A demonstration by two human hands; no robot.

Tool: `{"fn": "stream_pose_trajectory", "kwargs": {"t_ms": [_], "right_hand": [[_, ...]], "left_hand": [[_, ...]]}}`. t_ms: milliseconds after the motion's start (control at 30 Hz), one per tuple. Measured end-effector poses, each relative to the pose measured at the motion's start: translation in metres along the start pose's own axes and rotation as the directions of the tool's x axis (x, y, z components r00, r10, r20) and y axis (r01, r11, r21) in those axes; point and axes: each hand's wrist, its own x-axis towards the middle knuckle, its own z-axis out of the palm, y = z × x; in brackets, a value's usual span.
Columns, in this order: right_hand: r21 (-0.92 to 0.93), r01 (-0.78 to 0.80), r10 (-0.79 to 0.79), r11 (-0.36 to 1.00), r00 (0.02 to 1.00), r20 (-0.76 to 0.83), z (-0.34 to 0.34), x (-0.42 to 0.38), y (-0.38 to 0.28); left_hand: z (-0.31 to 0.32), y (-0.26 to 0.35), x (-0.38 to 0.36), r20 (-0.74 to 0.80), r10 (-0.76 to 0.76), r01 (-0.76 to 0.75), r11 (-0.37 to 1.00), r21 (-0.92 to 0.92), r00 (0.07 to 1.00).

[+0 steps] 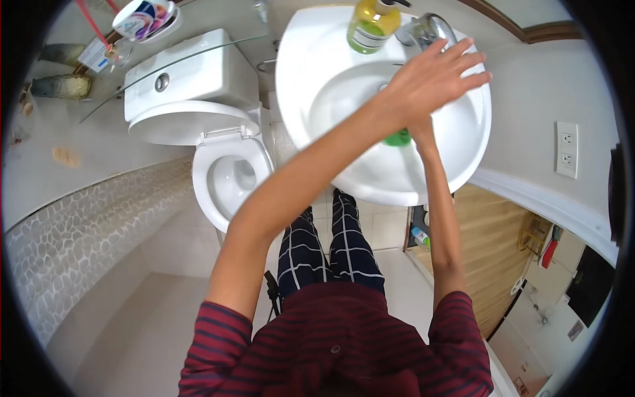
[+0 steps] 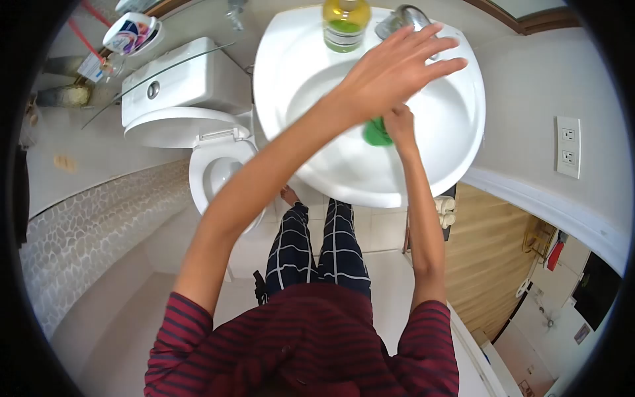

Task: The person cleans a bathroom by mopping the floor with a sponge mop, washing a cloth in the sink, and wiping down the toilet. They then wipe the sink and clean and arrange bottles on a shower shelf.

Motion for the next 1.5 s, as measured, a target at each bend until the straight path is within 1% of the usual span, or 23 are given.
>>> {"fn": "stream_pose_trajectory", "kwargs": {"t_ms": [67,133,267,333,367,400,433,500,533,567,600,633,700,800,833,900,1000,1100,1200,1300,1400,1433,1500], "right_hand": [[-0.129,-0.007,0.027,0.992,0.988,0.153,0.000,0.016,0.019],[-0.361,0.052,0.082,0.931,0.935,0.346,-0.002,0.020,0.029],[-0.285,-0.074,0.194,0.956,0.887,0.420,-0.008,0.018,0.055],[-0.302,0.006,0.108,0.953,0.927,0.358,-0.015,0.030,0.045],[-0.258,-0.006,0.097,0.966,0.935,0.342,-0.018,0.037,0.036],[-0.212,-0.020,0.091,0.977,0.940,0.329,-0.021,0.045,0.019],[-0.164,-0.028,0.078,0.986,0.947,0.310,-0.020,0.055,0.009],[0.404,0.041,-0.133,0.914,0.970,0.202,0.010,0.077,0.043],[0.424,0.036,-0.142,0.905,0.965,0.220,0.013,0.081,0.043],[0.443,0.030,-0.150,0.896,0.959,0.239,0.014,0.085,0.038],[0.204,-0.013,-0.061,0.979,0.935,0.349,0.002,0.080,0.009],[-0.053,-0.035,0.055,0.998,0.900,0.433,-0.006,0.072,-0.008],[-0.294,0.137,-0.022,0.946,0.931,0.365,-0.021,0.058,-0.007],[-0.474,0.217,0.021,0.853,0.895,0.446,-0.074,0.050,-0.013],[-0.535,0.240,0.023,0.810,0.899,0.438,-0.090,0.044,-0.013],[-0.650,0.168,0.085,0.741,0.937,0.339,-0.112,0.038,-0.012],[-0.575,0.320,-0.087,0.753,0.915,0.395,-0.105,0.046,0.000],[-0.357,0.197,-0.027,0.913,0.902,0.431,-0.065,0.056,-0.014],[-0.343,0.136,-0.018,0.929,0.946,0.324,-0.021,0.077,0.000],[0.194,-0.055,-0.093,0.980,0.729,0.679,-0.013,0.086,-0.007],[-0.183,0.049,0.045,0.982,0.880,0.473,-0.032,0.081,-0.018],[-0.329,0.078,0.042,0.941,0.938,0.343,-0.035,0.082,-0.015],[-0.273,0.065,0.059,0.960,0.904,0.424,-0.034,0.080,-0.016]], "left_hand": [[0.054,-0.025,0.029,0.195,0.158,-0.202,0.951,0.234,0.968],[0.075,-0.036,0.045,0.558,-0.001,-0.197,0.935,0.295,0.830],[0.071,-0.053,0.058,0.555,0.025,-0.130,0.980,0.151,0.831],[0.064,-0.075,0.092,0.828,-0.025,0.073,0.997,-0.020,0.560],[0.067,-0.063,0.073,0.560,-0.100,0.129,0.992,-0.013,0.822],[0.070,-0.051,0.054,0.211,-0.160,0.173,0.984,-0.046,0.964],[0.064,-0.037,0.040,0.092,-0.149,0.156,0.986,-0.066,0.985],[0.056,-0.006,0.000,-0.071,-0.215,0.209,0.975,-0.081,0.974],[0.060,0.010,-0.031,-0.118,-0.288,0.281,0.957,-0.079,0.950],[0.069,0.018,-0.058,-0.133,-0.465,0.439,0.879,-0.187,0.875],[0.080,0.021,-0.079,-0.145,-0.685,0.629,0.719,-0.295,0.714],[0.097,0.016,-0.102,-0.123,-0.770,0.724,0.632,-0.275,0.625],[0.136,-0.007,-0.137,-0.095,-0.904,0.873,0.426,-0.238,0.416],[0.167,-0.024,-0.147,0.331,-0.782,0.842,0.531,-0.092,0.529],[0.179,-0.025,-0.150,0.327,-0.743,0.761,0.642,0.097,0.584],[0.187,-0.024,-0.140,0.388,-0.770,0.717,0.626,0.306,0.507],[0.195,-0.023,-0.121,0.352,-0.847,0.827,0.498,0.260,0.399],[0.189,-0.035,-0.128,0.439,-0.754,0.655,0.649,0.387,0.489],[0.183,-0.033,-0.129,0.341,-0.884,0.909,0.388,0.154,0.320],[0.179,-0.042,-0.138,0.403,-0.802,0.818,0.543,0.188,0.440],[0.172,-0.049,-0.152,0.464,-0.705,0.710,0.674,0.204,0.536],[0.170,-0.050,-0.154,0.373,-0.683,0.688,0.711,0.146,0.627],[0.167,-0.058,-0.159,0.161,-0.612,0.613,0.788,0.050,0.774]]}}
